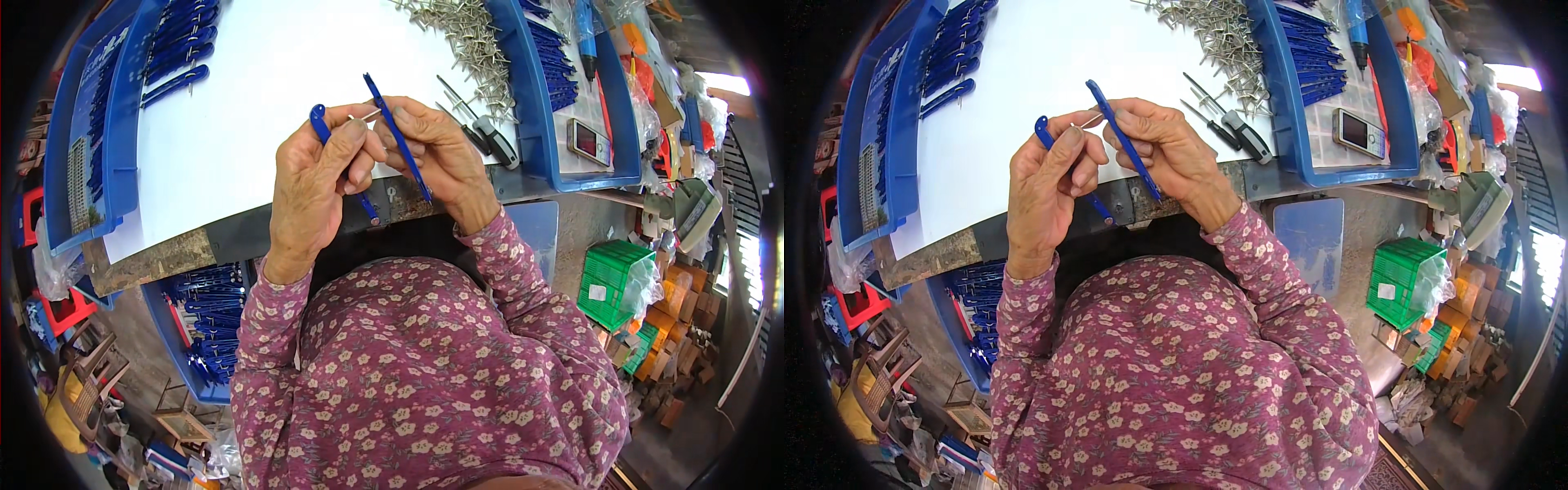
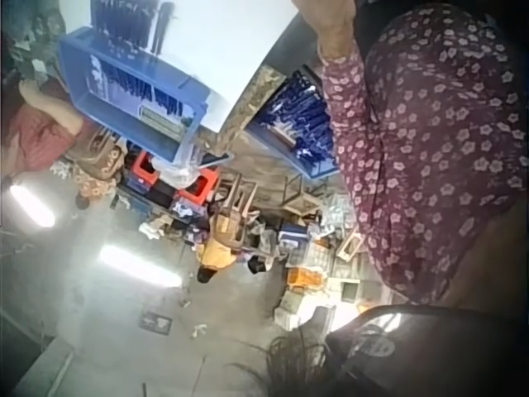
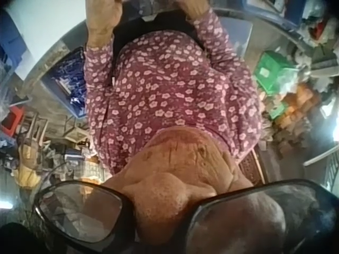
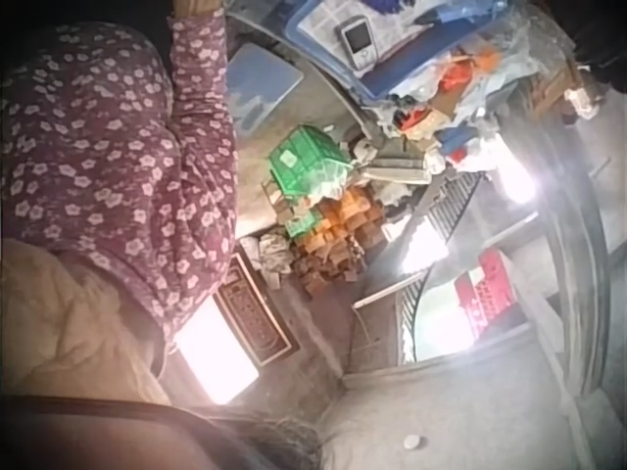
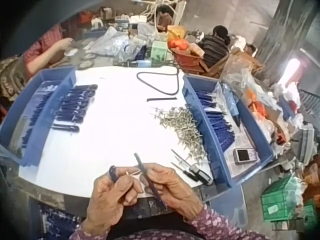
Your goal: Assembling small metal pins into blue plastic component strips at a workstation.
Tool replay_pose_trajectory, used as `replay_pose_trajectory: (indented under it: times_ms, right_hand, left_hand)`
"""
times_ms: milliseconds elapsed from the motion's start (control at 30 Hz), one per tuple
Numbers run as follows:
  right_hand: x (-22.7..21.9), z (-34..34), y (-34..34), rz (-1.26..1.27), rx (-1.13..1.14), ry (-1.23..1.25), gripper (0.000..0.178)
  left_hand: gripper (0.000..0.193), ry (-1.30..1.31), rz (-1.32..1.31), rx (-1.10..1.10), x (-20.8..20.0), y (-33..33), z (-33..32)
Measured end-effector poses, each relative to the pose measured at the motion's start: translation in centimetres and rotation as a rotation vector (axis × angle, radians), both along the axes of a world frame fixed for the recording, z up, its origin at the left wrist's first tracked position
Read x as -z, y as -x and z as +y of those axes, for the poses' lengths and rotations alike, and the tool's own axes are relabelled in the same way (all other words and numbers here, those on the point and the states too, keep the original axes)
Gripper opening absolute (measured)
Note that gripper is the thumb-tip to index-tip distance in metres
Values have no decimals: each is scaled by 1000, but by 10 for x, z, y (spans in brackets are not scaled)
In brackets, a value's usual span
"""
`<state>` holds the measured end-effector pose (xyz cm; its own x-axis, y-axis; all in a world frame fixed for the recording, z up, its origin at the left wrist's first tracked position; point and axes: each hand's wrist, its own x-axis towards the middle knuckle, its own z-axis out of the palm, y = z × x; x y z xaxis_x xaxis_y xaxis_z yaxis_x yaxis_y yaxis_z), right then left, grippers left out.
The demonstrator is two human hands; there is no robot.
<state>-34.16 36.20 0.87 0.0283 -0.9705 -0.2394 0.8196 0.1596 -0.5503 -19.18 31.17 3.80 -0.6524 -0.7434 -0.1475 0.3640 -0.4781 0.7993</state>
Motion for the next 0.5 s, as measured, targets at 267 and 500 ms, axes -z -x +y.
replay_pose_trajectory:
  times_ms: [267,500]
  right_hand:
    - [3,0,-3,13,-51,15,36]
    - [-1,0,-6,122,-5,-6,31]
  left_hand:
    - [25,65,-43,-46,4,-2,-1]
    - [24,63,-57,-53,5,-3,-2]
